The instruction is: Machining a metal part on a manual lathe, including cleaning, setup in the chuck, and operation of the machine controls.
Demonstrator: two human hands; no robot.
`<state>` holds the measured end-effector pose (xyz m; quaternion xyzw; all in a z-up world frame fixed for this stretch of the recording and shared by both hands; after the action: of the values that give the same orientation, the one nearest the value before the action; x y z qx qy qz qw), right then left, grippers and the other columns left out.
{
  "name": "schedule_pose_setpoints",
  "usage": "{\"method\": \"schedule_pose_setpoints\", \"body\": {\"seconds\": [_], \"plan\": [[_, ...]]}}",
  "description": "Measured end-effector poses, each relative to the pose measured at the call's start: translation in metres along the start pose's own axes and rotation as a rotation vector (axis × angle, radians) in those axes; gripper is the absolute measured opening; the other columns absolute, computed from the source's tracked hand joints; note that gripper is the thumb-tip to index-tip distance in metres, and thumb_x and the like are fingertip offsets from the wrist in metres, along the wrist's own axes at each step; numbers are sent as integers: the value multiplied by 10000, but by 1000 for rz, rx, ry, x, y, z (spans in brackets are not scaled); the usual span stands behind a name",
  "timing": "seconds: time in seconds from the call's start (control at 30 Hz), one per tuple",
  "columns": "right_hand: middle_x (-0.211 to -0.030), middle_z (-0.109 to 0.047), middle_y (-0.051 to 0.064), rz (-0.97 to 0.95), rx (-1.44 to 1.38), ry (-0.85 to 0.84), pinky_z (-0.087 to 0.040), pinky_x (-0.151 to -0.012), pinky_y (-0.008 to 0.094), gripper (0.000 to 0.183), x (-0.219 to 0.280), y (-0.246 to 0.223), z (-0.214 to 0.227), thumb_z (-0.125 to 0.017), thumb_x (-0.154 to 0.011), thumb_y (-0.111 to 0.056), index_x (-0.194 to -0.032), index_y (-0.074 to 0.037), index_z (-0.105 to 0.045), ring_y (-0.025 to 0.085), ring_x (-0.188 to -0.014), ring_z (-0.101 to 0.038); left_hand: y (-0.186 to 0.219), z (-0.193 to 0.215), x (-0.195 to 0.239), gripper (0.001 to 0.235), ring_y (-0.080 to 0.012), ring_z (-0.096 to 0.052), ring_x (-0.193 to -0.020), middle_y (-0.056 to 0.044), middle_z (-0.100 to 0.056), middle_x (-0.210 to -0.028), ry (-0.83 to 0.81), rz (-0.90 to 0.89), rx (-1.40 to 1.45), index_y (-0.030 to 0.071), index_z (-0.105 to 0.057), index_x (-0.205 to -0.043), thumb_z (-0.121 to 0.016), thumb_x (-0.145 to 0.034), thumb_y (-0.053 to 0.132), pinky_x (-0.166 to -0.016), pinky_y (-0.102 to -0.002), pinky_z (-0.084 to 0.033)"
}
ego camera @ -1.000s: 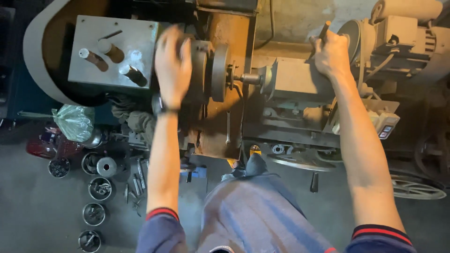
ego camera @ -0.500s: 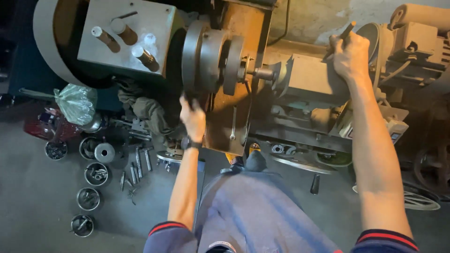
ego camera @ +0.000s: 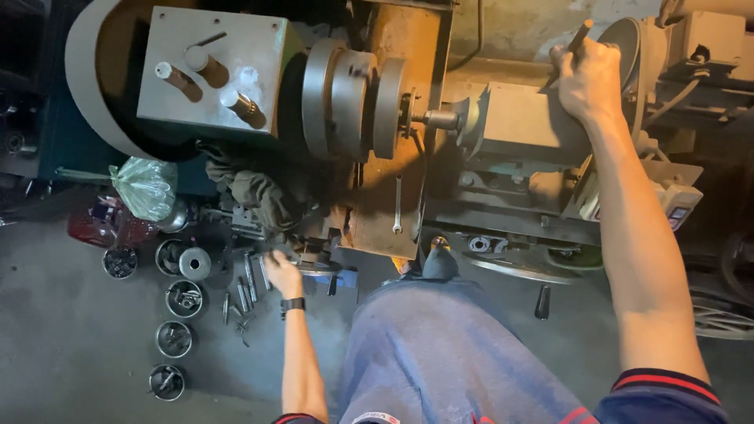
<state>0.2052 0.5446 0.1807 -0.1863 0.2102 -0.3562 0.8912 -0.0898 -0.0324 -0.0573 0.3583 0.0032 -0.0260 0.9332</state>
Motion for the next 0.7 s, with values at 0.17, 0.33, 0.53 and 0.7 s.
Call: {"method": "schedule_pose_setpoints", "body": {"seconds": [0.17,0.33,0.53,0.7], "plan": [[-742,-627,133,22,42,33,-297,-898,437,236,0,2,-2,-431,-994,-33,-877,-26,-636,352,-527,-484,175,96,-7,202,-309,-556,-999,-181,-552,-1076,317,-508,266,-60,-562,-1047,-442,-968,83,-853,-379,-465],[-812,-630,224,-110,69,6,-315,-822,453,218,-3,0,-1,-452,-987,-81,-906,3,-636,419,-715,-489,370,77,4,150,-286,-552,-995,-158,-554,-1068,176,-1045,541,7,-576,-1009,-469,-916,57,-886,-401,-474],[-787,-658,202,-52,-2,114,-439,-604,429,255,1,-1,6,-508,-1010,-86,-826,51,-618,362,-668,-602,470,-72,-92,419,-348,-572,-944,-184,-585,-1066,-543,-729,-227,6,-562,-1093,-526,-892,372,-759,-439,-472],[-692,-598,116,0,-49,159,-388,-523,361,270,4,13,1,-541,-1028,-47,-764,3,-563,218,-632,-586,438,-66,-87,431,-429,-555,-797,-249,-561,-902,-434,-708,-183,-27,-561,-967,-521,-890,396,-661,-477,-449]]}}
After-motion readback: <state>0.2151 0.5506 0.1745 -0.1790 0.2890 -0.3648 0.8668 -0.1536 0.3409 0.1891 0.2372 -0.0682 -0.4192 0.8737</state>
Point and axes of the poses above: each hand's wrist, its own x-axis away from the middle knuckle, its own z-axis out of the back of the hand, y = z × x, the point moved 4 cm from there along -x, towards the middle knuckle
